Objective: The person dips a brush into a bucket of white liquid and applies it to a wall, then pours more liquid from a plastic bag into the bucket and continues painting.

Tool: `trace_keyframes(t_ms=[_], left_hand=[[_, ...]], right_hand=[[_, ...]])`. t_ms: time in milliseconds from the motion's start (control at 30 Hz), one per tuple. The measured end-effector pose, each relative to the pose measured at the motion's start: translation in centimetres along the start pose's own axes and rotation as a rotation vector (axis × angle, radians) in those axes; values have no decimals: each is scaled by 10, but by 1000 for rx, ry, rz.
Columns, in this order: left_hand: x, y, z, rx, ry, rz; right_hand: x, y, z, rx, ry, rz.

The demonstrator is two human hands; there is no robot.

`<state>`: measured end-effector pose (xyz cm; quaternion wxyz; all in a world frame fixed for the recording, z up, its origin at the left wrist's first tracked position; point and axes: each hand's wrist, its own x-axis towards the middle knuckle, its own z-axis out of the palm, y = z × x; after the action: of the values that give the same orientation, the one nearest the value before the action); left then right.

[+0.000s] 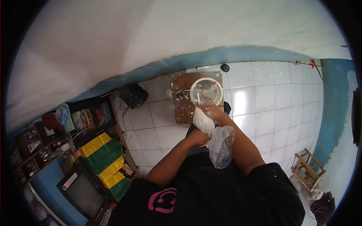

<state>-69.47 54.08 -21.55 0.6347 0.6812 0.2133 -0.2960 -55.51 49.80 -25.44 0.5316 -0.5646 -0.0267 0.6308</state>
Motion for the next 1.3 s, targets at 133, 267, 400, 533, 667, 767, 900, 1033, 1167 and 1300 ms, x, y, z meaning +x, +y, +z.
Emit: trace_keyframes(t_ms=[133,267,400,533,667,767,900,1033,1167,1300], left_hand=[[-4,13,-5,18,-19,12],[-2,5,-2,46,-19,38],[-5,7,-2,84,-30,41],[-6,2,7,-42,-15,45],[-7,-3,6,-85,-41,16],[-8,9,2,-75,-49,-1],[-9,7,3,-101,-22,-23],[-7,0,6,-136,-4,2],[-2,-17,12,-124,-13,40],[7,-38,15,-63,-47,62]], right_hand=[[1,7,-3,-43,31,-33],[-10,-9,2,-265,110,11],[-15,-12,4,-241,97,54],[-7,0,-1,-254,53,-29],[-4,2,-1,-80,96,66],[-11,-13,2,-182,107,63],[-18,-29,2,-295,64,46],[-16,-28,4,-226,84,128],[9,-1,-4,-200,79,153],[1,-19,0,-78,45,158]])
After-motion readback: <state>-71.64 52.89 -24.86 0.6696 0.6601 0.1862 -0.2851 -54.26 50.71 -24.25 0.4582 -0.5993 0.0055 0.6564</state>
